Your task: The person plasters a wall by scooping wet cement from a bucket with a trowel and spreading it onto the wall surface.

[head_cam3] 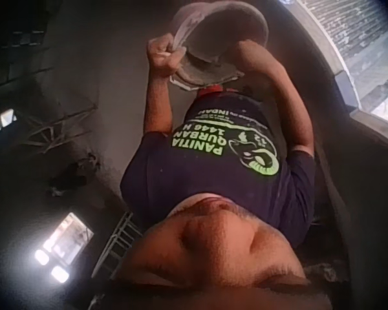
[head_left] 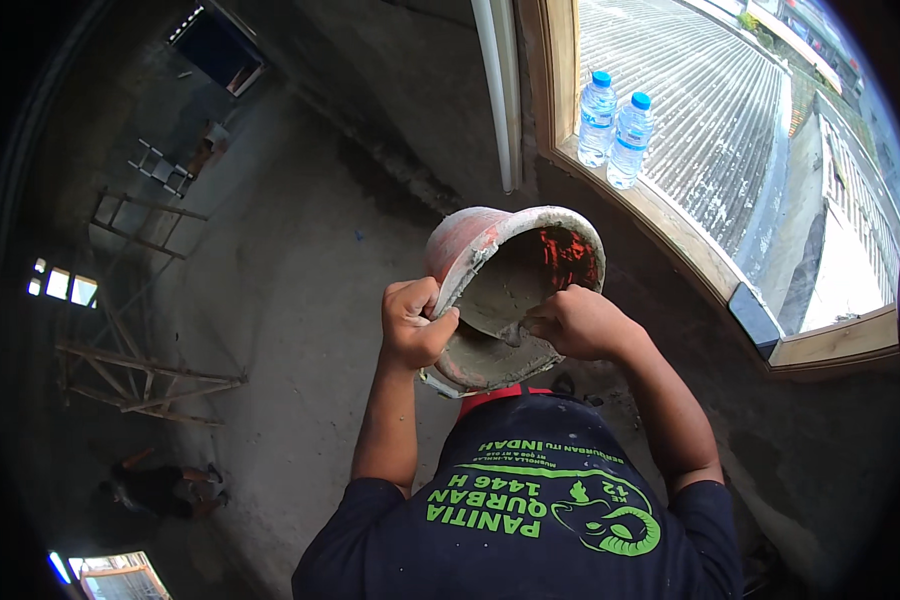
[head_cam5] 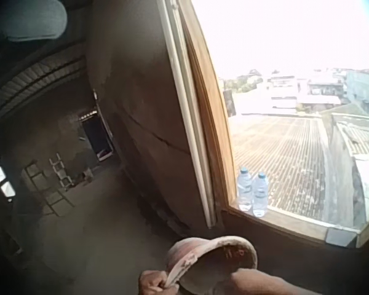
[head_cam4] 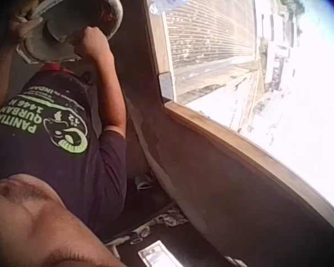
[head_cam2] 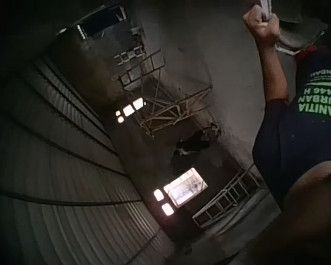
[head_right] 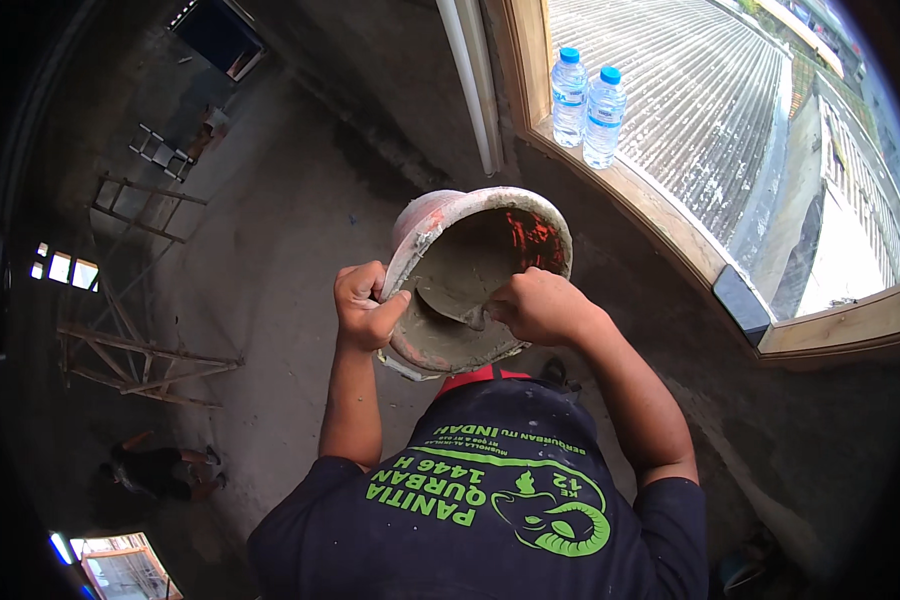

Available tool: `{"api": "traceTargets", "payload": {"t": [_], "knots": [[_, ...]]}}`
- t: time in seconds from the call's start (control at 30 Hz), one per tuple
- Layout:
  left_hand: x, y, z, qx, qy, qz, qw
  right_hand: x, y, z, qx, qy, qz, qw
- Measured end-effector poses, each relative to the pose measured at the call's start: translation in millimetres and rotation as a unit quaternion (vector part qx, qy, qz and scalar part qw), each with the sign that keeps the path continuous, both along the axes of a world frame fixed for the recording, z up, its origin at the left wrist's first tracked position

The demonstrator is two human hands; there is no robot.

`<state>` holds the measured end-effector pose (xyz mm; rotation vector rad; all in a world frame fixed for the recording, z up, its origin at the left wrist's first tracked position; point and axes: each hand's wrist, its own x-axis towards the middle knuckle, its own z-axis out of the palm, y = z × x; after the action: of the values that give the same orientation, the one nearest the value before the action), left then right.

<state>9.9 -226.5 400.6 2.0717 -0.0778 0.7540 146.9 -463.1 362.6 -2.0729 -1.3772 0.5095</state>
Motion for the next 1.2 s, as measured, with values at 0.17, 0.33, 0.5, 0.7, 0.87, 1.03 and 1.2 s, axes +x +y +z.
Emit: {"api": "traceTargets", "payload": {"t": [0.17,0.33,0.5,0.7,0.87,1.03,1.2], "knots": [[12,32,0,-0.063,0.037,-0.025,0.997,2,-1,11,0.017,0.194,0.027,0.980],[18,75,-25,-0.128,0.053,-0.031,0.990,-26,-17,-42,0.053,0.551,-0.031,0.832],[7,112,-35,-0.201,0.087,-0.007,0.976,-95,3,-94,0.166,0.600,-0.130,0.772],[0,140,-70,-0.056,0.145,-0.021,0.988,-158,66,-124,0.088,0.427,-0.308,0.845],[0,169,-103,-0.053,0.212,-0.013,0.976,-187,96,-135,0.071,0.344,-0.361,0.864],[-2,165,-111,-0.143,0.239,-0.004,0.960,-191,106,-154,0.022,0.285,-0.430,0.856],[6,171,-147,-0.157,0.241,0.001,0.958,-156,110,-178,0.006,0.184,-0.453,0.872]]}}
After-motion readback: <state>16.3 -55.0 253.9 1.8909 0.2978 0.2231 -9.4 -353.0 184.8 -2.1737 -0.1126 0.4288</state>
